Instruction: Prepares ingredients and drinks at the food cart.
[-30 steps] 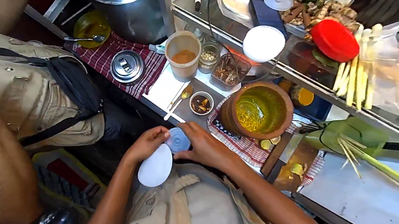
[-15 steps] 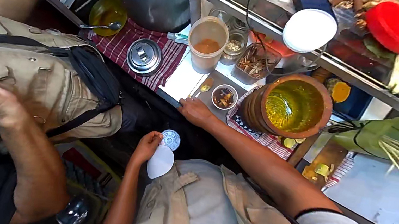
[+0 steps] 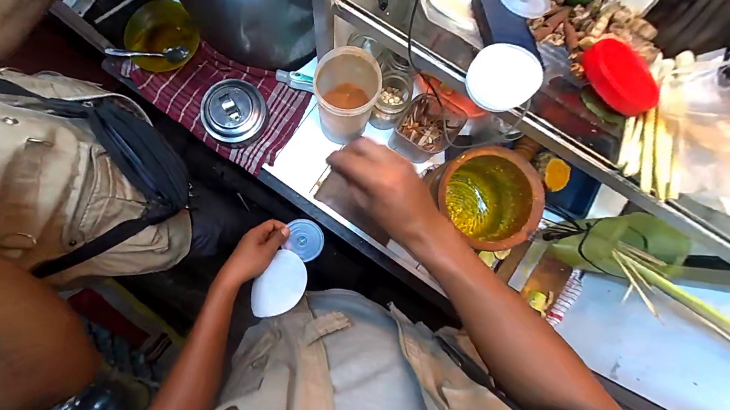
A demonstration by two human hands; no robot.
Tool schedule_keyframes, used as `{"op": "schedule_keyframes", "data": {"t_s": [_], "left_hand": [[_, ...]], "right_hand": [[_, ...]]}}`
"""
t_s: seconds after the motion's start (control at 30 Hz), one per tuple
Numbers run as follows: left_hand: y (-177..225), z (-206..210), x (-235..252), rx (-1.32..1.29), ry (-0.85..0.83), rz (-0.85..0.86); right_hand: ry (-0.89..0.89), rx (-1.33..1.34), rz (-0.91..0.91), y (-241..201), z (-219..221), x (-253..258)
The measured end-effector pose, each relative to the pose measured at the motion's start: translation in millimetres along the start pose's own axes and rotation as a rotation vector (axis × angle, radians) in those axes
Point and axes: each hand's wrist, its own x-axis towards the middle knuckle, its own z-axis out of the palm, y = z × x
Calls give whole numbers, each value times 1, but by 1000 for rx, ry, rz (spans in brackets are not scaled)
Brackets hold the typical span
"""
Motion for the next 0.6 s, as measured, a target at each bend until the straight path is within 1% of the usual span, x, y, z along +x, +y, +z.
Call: {"op": "schedule_keyframes", "data": {"t_s": [0.07, 0.13, 0.2, 0.3, 0.37, 0.43, 0.5, 0.6], "left_hand": [[12, 1, 6, 25, -34, 54], [20, 4, 12, 40, -55, 106], [29, 8, 19, 57, -72, 148], [42, 16, 27, 121, -76, 229], [49, 21, 31, 173, -57, 356], [58, 27, 34, 216, -57, 473], [66, 34, 35, 278, -66, 528], [70, 47, 37, 334, -80, 566]], "right_hand": [[171, -13, 56, -4, -33, -6], [263, -27, 85, 2, -50, -14], [296, -45, 105, 11, -55, -22], [265, -58, 172, 27, -42, -34], [205, -53, 212, 37, -30, -40], [98, -90, 224, 45, -22, -43], [-66, -208, 221, 50, -19, -44], [-321, -400, 209, 53, -17, -42]]}}
